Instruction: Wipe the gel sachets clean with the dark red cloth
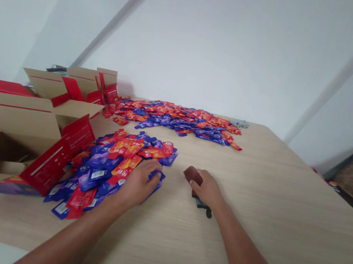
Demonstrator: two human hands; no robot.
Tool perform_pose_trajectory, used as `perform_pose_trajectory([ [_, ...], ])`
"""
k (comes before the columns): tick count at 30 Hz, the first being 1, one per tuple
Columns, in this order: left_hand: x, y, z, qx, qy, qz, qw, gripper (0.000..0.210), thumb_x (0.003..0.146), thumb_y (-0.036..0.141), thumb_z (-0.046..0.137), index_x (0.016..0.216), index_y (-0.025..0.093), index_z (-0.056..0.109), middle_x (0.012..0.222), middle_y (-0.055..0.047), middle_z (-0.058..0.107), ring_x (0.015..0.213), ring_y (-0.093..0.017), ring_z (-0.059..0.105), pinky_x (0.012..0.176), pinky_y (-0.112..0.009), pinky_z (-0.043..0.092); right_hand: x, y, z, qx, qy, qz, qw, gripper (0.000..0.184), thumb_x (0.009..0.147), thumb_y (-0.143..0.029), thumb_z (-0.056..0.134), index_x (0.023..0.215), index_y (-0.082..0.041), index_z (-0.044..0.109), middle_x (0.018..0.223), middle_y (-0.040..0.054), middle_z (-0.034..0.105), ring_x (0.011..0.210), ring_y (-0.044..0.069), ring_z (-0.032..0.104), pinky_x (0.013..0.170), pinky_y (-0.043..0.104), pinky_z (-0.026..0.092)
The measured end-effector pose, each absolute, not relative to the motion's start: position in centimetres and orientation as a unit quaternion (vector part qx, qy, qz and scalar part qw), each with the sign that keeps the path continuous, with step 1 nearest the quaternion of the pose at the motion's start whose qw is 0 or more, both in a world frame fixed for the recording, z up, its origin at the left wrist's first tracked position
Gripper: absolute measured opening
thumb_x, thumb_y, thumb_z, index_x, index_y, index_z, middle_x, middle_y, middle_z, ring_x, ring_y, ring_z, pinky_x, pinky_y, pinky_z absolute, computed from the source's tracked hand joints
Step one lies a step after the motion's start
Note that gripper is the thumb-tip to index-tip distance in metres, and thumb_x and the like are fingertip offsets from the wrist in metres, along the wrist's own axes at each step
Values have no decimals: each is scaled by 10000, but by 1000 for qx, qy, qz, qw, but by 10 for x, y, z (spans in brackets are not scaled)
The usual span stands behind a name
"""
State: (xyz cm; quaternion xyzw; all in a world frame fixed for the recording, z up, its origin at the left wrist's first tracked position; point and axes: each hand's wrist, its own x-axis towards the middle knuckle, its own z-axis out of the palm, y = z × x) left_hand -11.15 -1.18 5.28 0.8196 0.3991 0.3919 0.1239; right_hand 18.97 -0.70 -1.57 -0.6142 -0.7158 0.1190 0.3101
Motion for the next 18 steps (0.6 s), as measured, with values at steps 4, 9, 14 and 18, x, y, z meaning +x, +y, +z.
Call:
perform_pose_trajectory([
  [4,-40,-16,31,821,336,395,239,247,967,237,591,1190,224,697,1226,-98,732,1163,-252,667,1058,-426,525,163,-20,-3,-534,-760,188,318,393,852,-183,707,1242,-236,710,1143,64,732,1061,243,667,950,340,504],
  [9,-7,-11,-5,799,367,405,252,347,1078,373,482,1325,190,644,1299,-133,698,1241,-274,610,1132,-493,453,161,-30,21,-464,-775,275,331,398,776,-77,647,1125,-246,739,1104,37,769,1007,233,692,919,324,531],
  [14,-12,-10,-15,810,366,383,252,307,1069,350,492,1289,212,657,1242,-114,699,1182,-274,609,1075,-479,473,187,-13,15,-465,-730,399,303,349,823,-145,596,1108,-235,775,1023,8,798,918,208,721,824,301,557],
  [18,-13,-9,-9,814,366,375,251,260,1035,320,525,1211,211,683,1209,-116,703,1163,-288,609,1052,-486,482,218,33,2,-534,-712,343,300,282,831,-179,604,1041,-182,792,916,34,801,787,182,716,731,270,551],
])
